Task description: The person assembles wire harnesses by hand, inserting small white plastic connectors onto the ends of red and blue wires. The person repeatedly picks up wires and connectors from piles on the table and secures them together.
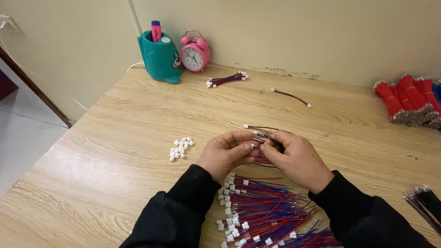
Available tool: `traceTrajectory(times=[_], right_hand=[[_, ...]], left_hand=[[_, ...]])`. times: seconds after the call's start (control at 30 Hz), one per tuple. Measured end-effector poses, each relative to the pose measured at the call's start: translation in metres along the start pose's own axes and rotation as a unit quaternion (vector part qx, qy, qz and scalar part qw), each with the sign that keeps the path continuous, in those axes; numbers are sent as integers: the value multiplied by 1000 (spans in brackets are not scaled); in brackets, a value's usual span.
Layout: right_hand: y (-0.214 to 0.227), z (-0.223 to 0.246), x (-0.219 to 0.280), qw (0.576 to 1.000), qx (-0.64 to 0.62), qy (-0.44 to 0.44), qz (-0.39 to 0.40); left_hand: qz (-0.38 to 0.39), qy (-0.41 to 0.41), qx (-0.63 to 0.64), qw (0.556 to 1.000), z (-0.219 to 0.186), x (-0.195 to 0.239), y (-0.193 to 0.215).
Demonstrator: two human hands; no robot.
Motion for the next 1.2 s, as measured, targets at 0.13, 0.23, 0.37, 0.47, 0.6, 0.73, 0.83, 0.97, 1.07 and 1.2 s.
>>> traceTrajectory(times=[0.13, 0.23, 0.37, 0.47, 0.6, 0.73, 0.83, 0.97, 1.07, 1.2], right_hand=[[-4, 0, 2, 1000, 3, 21, 17], [-5, -4, -1, 999, 0, 33, 7], [-2, -10, -3, 995, 66, 68, -13], [-2, 4, -1, 995, 73, 65, -17], [-10, 3, -2, 998, 31, 57, 0], [-13, -6, -6, 999, 23, 41, -1], [-16, -3, -2, 999, 19, 37, 5], [-18, -17, -4, 999, 25, 43, 13], [-14, -15, -7, 996, 52, 68, 19], [5, 5, -1, 965, 224, 125, -55]], left_hand=[[-7, 4, -7, 1000, -1, 0, 0], [-9, 7, -6, 1000, 3, -1, 1], [-7, 12, 4, 1000, 7, -3, -1], [-12, 18, 10, 1000, 4, -3, 0], [-10, 28, 7, 1000, 4, 0, 1], [0, 34, 4, 999, 10, -5, 1], [-1, 26, -5, 1000, 6, 0, -2], [-2, 3, -51, 999, 7, -2, -2], [-14, -13, -80, 997, 9, -7, -1], [-44, -33, -114, 992, 11, -10, 9]])
Point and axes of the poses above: each hand's wrist, its own x-axis away from the middle knuckle, its own y-axis out of the back of the hand, z = x × y, the point moved 1 cm from there along -x, towards the middle knuckle, and after that the axes turned 12 degrees about -x, right-handed, at the moved point
